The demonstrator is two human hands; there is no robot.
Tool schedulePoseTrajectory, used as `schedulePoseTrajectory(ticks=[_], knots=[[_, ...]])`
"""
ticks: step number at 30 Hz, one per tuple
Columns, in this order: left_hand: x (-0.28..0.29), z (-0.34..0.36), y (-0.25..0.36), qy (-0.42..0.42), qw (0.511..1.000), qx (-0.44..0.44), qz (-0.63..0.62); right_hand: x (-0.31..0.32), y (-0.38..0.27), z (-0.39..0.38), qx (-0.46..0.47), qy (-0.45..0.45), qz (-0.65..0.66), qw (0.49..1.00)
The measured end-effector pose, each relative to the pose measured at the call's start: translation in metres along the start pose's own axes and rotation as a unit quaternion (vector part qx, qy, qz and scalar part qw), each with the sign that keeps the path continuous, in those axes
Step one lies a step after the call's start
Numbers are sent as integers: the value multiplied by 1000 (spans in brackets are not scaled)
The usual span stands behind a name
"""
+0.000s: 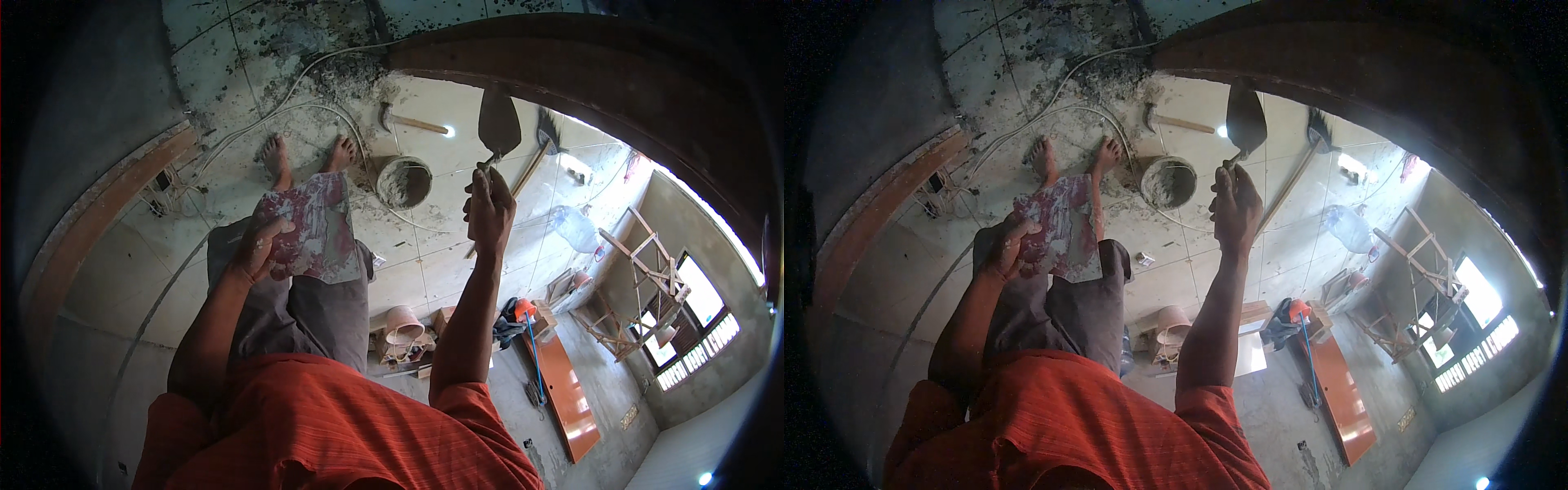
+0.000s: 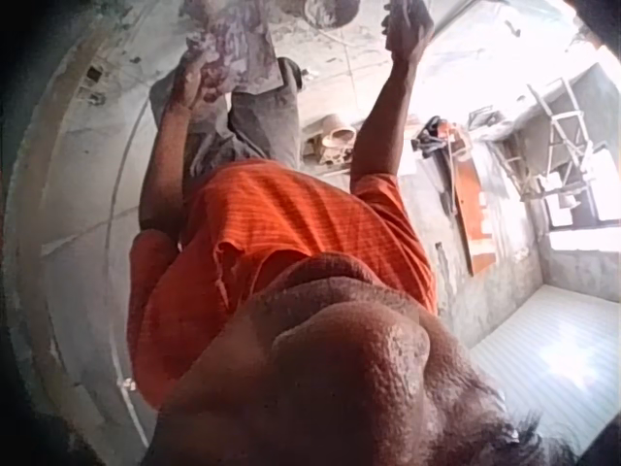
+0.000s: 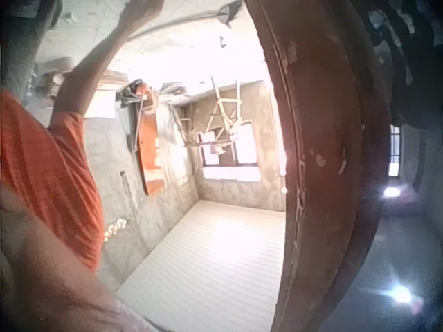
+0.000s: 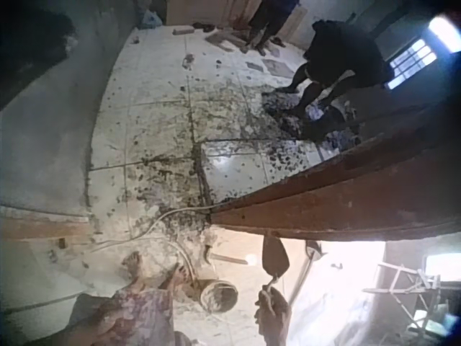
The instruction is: The person applies plaster to the edge of a wall using a trowel and a hawk, smoothing the material along the corner.
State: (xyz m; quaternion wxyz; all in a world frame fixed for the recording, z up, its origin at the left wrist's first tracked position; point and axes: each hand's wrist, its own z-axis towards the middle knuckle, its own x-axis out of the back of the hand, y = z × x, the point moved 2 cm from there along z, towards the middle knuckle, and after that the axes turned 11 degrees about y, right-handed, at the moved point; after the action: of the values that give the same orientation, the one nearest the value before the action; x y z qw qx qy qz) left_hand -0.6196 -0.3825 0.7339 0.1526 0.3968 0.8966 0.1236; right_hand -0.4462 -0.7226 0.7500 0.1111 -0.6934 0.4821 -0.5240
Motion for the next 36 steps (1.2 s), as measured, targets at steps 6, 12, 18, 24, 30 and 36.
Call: schedulePoseTrajectory(ticks=[6, 12, 18, 24, 30, 36], knots=[[-7, -6, 7, -29, 999, 8, 35, 21, -11, -11, 7, 4, 6, 1000], [-18, -14, 17, -60, 997, 29, 42, 41, -21, -24, 16, 23, 15, 999], [-17, -7, 7, -69, 998, -4, 7, 64, -30, -33, 27, 21, 24, 999], [-28, -23, 19, -58, 998, -21, 11, 82, -47, -48, 19, 41, 19, 999], [-17, -13, 14, -76, 997, -23, 10, 97, -60, -57, 17, 37, 39, 998], [-33, -36, 28, -53, 998, -35, 16, 114, -74, -71, 22, 43, 42, 998]])
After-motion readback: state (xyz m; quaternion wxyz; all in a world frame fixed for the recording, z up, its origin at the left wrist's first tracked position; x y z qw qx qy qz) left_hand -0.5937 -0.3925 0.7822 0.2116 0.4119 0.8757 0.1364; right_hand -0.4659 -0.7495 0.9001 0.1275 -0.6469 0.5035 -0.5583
